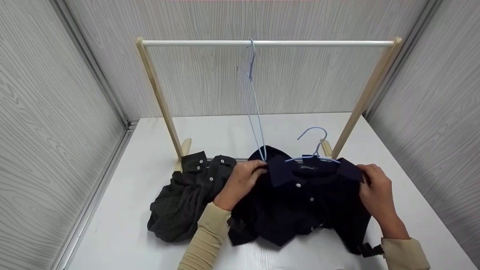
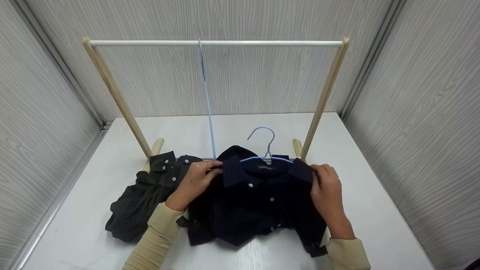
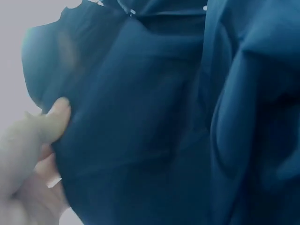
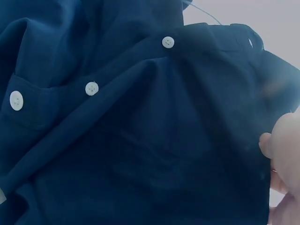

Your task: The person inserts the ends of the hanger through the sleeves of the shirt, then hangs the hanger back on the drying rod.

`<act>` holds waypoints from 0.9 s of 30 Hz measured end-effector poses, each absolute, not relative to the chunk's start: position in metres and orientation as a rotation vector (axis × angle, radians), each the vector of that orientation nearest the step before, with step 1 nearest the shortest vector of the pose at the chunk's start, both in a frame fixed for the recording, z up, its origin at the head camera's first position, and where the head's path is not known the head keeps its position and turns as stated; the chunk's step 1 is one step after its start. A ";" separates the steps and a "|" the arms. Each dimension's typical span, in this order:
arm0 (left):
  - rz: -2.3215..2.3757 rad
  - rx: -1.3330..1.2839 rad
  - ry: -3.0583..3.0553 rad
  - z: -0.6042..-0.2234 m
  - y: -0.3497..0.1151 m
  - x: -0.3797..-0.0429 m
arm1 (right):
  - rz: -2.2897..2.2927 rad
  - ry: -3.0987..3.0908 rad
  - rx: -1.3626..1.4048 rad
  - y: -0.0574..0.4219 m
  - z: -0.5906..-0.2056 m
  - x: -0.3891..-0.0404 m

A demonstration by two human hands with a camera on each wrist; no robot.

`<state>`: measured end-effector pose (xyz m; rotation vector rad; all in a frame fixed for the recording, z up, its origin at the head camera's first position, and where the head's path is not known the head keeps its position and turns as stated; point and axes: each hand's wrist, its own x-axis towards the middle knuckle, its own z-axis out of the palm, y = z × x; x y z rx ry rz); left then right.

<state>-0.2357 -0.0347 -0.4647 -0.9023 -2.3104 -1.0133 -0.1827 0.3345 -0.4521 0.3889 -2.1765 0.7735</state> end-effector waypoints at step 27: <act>-0.948 -0.777 -2.370 -0.445 -0.076 -0.256 | 0.518 -2.157 0.249 0.348 -0.431 -0.182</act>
